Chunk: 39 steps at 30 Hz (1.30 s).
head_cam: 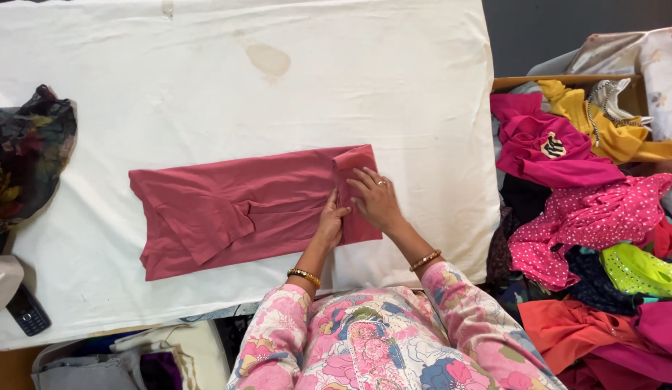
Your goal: Folding various items of clothing and placing them into a plastic storage container.
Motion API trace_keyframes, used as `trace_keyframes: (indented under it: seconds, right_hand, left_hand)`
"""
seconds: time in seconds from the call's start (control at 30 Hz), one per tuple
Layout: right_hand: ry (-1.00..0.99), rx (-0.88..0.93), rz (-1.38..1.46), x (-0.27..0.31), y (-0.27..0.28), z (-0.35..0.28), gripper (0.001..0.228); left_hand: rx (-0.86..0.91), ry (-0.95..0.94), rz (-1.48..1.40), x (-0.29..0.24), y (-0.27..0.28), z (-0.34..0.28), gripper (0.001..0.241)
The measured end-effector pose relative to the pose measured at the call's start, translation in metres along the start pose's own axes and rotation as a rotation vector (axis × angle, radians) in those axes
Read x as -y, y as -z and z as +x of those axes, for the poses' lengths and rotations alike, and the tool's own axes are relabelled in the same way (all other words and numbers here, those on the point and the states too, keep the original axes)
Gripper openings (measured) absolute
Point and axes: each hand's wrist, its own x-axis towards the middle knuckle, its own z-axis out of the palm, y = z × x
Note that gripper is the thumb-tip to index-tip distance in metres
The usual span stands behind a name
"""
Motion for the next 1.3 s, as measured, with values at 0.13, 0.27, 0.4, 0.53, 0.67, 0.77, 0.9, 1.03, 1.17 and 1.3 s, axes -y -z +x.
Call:
trace_keyframes:
  seconds: [0.13, 0.27, 0.4, 0.53, 0.67, 0.77, 0.9, 1.03, 1.17, 1.3]
  right_hand:
    - [0.064, 0.08, -0.066, -0.003, -0.008, 0.004, 0.051]
    - [0.067, 0.047, -0.08, -0.008, -0.016, 0.014, 0.044]
    - [0.209, -0.024, -0.165, -0.008, -0.01, 0.043, 0.055]
    - [0.257, 0.016, -0.139, -0.022, -0.01, 0.052, 0.049]
    - [0.036, -0.077, -0.005, -0.046, -0.018, 0.051, 0.027]
    - [-0.132, -0.197, 0.066, -0.051, -0.013, 0.057, 0.033]
    - [-0.393, -0.097, 0.233, -0.052, -0.004, 0.071, 0.046]
    - [-0.436, 0.069, 0.299, -0.046, 0.015, 0.081, 0.047]
    - [-0.252, 0.182, 0.348, -0.084, -0.004, 0.081, 0.038]
    - [0.08, 0.152, 0.412, -0.099, -0.006, 0.085, 0.06]
  left_hand:
    - [-0.093, -0.116, 0.121, 0.026, 0.025, 0.004, 0.073]
    - [-0.182, -0.211, 0.42, 0.047, 0.047, -0.001, 0.087]
    - [-0.281, -0.372, 0.848, 0.024, 0.009, -0.034, 0.083]
    - [-0.241, -0.59, 0.951, 0.012, -0.017, -0.058, 0.082]
    - [-0.326, -0.588, 1.519, -0.007, -0.062, -0.082, 0.067]
    - [-0.089, -0.479, 1.701, 0.004, -0.081, -0.078, 0.055]
    - [0.116, -0.338, 1.886, 0.014, -0.099, -0.075, 0.056]
    - [0.124, -0.324, 1.994, 0.03, -0.088, -0.065, 0.053]
    - [0.099, -0.415, 1.948, 0.059, -0.049, -0.041, 0.03]
    - [0.055, -0.599, 1.647, 0.026, -0.053, -0.063, 0.014]
